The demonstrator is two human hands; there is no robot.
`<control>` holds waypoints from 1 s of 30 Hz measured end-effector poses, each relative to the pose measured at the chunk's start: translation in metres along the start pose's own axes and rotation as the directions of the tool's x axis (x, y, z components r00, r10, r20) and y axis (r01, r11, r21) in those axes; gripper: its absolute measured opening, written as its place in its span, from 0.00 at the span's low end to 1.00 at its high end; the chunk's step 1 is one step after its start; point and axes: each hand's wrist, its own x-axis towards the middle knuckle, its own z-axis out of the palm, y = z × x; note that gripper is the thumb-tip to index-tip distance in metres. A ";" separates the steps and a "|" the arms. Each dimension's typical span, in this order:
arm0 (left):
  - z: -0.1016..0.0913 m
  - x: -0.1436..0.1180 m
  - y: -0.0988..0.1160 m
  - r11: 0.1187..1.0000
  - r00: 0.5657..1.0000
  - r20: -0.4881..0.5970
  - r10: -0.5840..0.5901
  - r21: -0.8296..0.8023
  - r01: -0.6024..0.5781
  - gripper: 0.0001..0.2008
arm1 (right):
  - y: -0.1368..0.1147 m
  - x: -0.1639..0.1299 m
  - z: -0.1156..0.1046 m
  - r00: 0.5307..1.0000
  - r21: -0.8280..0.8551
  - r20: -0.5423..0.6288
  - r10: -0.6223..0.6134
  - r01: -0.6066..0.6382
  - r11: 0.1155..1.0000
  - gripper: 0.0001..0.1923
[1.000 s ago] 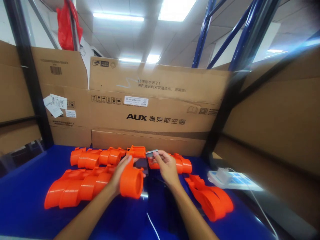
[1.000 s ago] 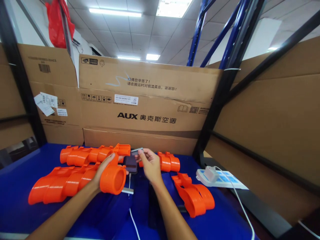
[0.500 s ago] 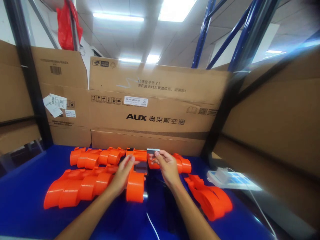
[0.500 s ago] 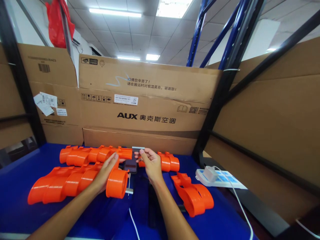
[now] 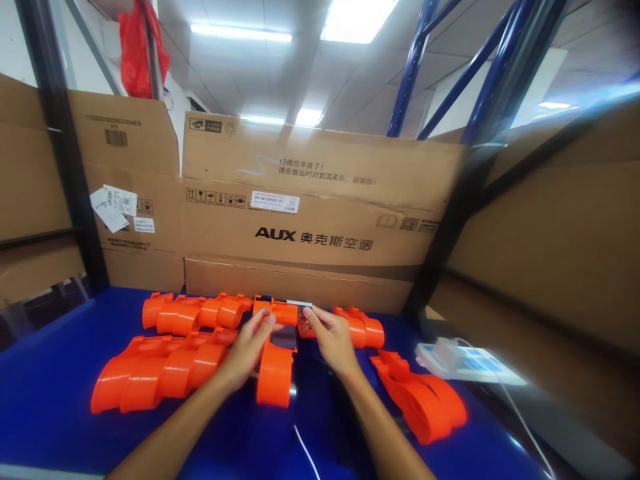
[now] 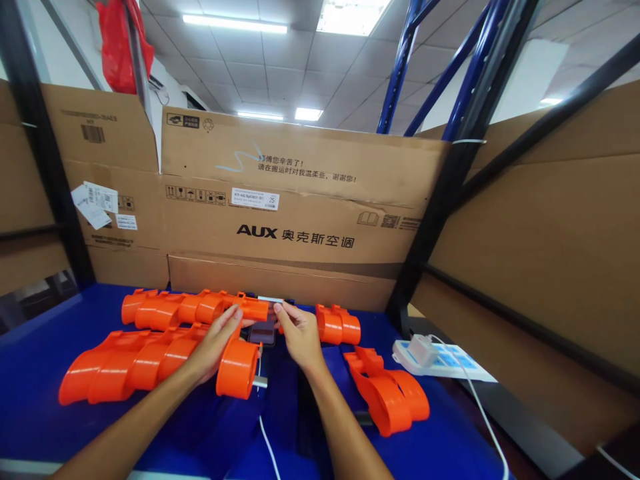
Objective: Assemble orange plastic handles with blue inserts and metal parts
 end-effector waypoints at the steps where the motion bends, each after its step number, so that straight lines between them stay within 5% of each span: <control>1: -0.001 0.001 -0.001 1.000 1.000 -0.009 0.013 0.015 -0.013 0.35 | 0.000 0.000 0.001 1.000 -0.012 0.018 0.001 -0.001 1.000 0.16; 9: -0.001 0.004 0.002 0.999 0.997 -0.072 0.034 0.029 -0.032 0.30 | 0.009 0.003 -0.008 0.992 0.039 -0.124 -0.025 0.030 0.999 0.18; 22: 0.001 0.003 0.004 0.990 0.997 0.017 0.070 0.123 -0.071 0.29 | 0.010 -0.001 -0.001 0.988 -0.094 0.086 -0.126 0.134 0.986 0.15; 27: 0.002 0.002 0.010 0.994 0.995 0.098 0.004 0.109 -0.015 0.28 | 0.005 0.007 -0.020 0.974 -0.207 0.205 -0.094 0.137 0.969 0.15; 30: 0.001 0.002 0.010 0.996 0.995 0.094 -0.038 0.088 0.030 0.28 | 0.003 0.012 -0.044 0.982 -0.456 0.163 -0.093 0.158 0.876 0.13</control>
